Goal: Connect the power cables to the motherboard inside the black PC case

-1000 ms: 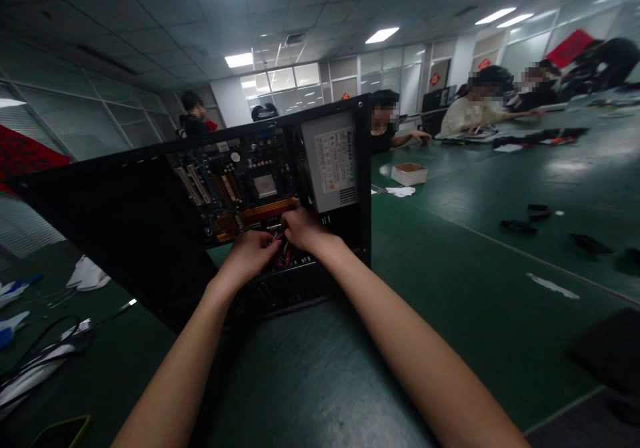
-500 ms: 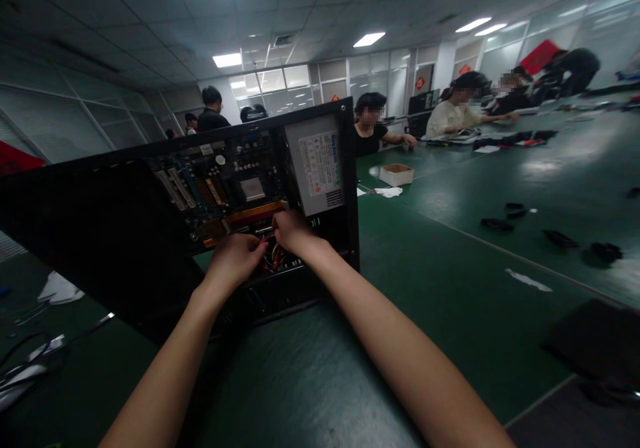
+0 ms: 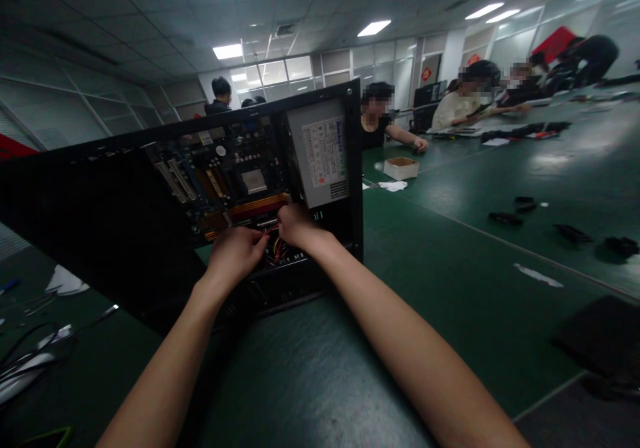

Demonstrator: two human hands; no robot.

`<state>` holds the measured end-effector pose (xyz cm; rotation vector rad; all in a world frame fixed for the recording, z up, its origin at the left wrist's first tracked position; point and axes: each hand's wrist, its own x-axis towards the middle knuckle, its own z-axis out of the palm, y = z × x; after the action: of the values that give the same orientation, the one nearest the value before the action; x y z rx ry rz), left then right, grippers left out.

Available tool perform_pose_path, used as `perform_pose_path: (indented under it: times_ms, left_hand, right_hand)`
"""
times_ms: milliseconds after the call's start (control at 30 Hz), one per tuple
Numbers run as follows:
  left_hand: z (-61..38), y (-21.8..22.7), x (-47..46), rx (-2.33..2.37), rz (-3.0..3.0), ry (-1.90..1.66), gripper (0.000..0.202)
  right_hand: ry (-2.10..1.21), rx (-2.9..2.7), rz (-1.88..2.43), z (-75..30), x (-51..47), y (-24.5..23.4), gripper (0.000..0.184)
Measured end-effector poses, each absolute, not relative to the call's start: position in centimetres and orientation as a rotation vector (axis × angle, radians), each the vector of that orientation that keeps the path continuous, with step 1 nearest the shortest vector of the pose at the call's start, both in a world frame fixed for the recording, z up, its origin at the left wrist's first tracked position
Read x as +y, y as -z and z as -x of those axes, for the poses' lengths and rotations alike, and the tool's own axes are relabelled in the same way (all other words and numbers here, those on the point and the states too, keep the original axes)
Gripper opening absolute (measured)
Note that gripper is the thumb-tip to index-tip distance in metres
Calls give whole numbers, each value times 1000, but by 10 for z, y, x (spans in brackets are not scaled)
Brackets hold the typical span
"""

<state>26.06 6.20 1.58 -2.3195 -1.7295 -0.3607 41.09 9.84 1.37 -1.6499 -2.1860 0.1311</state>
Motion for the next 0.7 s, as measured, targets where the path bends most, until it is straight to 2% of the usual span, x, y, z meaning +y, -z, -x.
perform_pose_path:
  times_ms: [700]
  left_hand:
    - [-264, -16, 57, -1727, 2268, 375, 39]
  right_hand:
    - [-108, -2157, 1613, -413, 103, -9, 27]
